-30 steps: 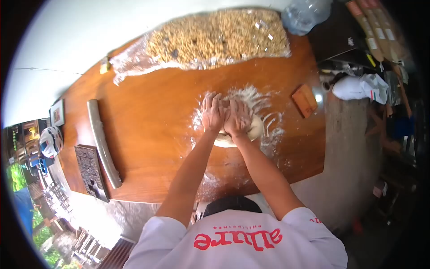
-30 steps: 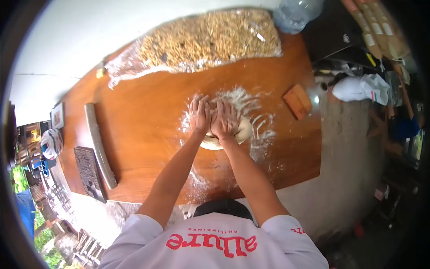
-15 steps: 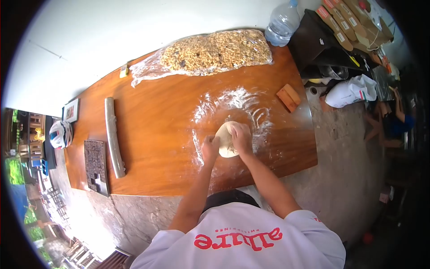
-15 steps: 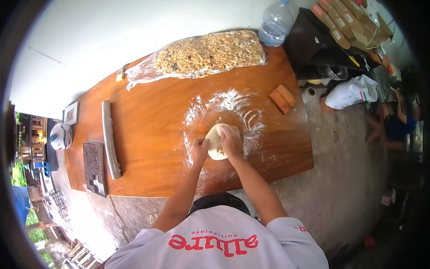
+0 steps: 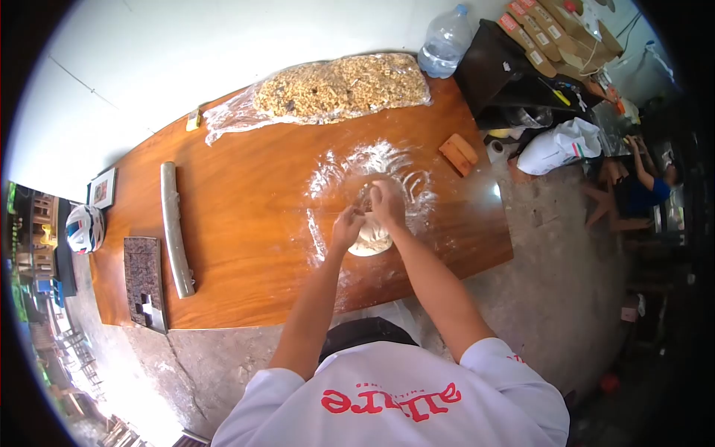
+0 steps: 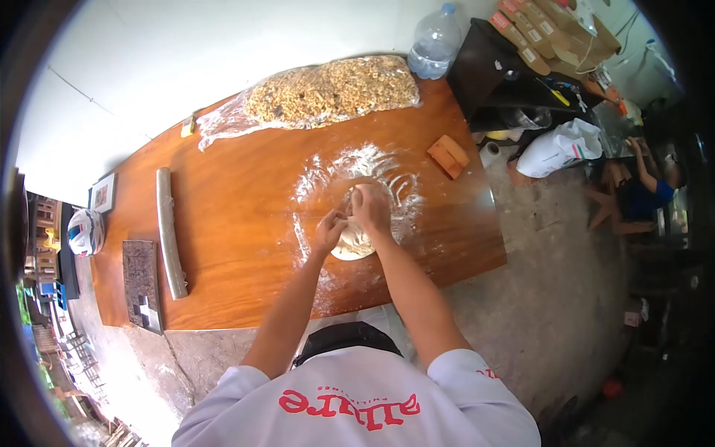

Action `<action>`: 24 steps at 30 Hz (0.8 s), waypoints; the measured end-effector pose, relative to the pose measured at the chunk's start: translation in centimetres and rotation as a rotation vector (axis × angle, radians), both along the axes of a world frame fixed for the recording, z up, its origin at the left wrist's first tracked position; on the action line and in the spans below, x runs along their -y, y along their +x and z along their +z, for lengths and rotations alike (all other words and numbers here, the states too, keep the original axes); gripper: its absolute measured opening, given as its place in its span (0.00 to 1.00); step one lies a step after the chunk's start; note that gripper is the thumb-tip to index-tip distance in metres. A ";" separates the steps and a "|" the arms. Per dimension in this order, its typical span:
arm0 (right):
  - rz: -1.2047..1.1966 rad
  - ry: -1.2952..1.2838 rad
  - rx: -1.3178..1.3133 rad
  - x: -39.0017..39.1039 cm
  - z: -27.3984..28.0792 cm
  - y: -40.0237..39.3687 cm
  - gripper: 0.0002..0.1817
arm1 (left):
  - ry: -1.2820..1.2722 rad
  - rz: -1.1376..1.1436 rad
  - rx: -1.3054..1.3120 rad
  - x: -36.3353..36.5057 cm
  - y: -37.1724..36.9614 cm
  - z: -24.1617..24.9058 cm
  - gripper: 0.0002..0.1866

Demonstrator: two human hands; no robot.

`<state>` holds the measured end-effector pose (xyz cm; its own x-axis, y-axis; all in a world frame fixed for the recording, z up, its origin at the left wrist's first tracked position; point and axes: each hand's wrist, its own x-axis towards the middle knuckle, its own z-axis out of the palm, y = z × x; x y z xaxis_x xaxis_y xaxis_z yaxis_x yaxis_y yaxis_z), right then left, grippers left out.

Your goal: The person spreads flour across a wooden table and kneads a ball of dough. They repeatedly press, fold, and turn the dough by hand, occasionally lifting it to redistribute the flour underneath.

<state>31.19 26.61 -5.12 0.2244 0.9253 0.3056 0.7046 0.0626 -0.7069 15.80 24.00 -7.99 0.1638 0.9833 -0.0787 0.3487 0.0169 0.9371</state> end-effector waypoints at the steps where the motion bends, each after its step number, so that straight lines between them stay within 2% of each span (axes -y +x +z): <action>1: 0.005 -0.008 -0.014 1.2 -1.1 -1.1 0.16 | -0.102 0.013 0.164 1.1 -0.8 0.3 0.14; 2: 0.088 0.007 0.088 2.9 -2.2 -2.5 0.17 | -0.147 0.046 0.272 2.3 -1.6 -1.2 0.13; 3: 0.171 0.019 0.192 4.6 -3.1 -3.6 0.18 | -0.090 0.183 0.442 4.1 -1.2 -0.7 0.12; 4: 0.205 0.009 0.168 6.4 -2.2 -4.2 0.19 | -0.021 0.178 0.320 5.4 -1.8 0.4 0.16; 5: 0.238 -0.005 0.147 8.3 -0.8 -4.6 0.21 | -0.041 0.185 0.315 6.6 -2.1 0.7 0.16; 7: 0.215 -0.079 0.181 11.9 -0.6 -5.9 0.22 | 0.249 0.065 -0.135 8.4 -2.4 0.6 0.20; 11: 0.214 -0.147 0.281 12.7 -2.0 -5.9 0.27 | 0.294 -0.047 -0.204 8.2 -3.4 -1.4 0.25; 17: 0.224 -0.379 0.406 3.6 -2.6 -4.7 0.30 | 0.340 -0.048 -0.525 0.0 -2.8 -2.4 0.26; 19: 0.231 -0.312 0.353 0.1 -3.5 -4.4 0.32 | 0.343 -0.038 -0.539 -2.5 -2.8 -2.6 0.26; 23: 0.181 -0.091 0.228 -6.6 -3.3 -4.8 0.29 | 0.383 0.124 -0.552 -6.5 -2.2 -2.1 0.25; 24: 0.114 -0.129 0.266 -8.5 -3.6 -5.1 0.27 | 0.279 0.229 -0.513 -7.6 -1.7 -1.9 0.25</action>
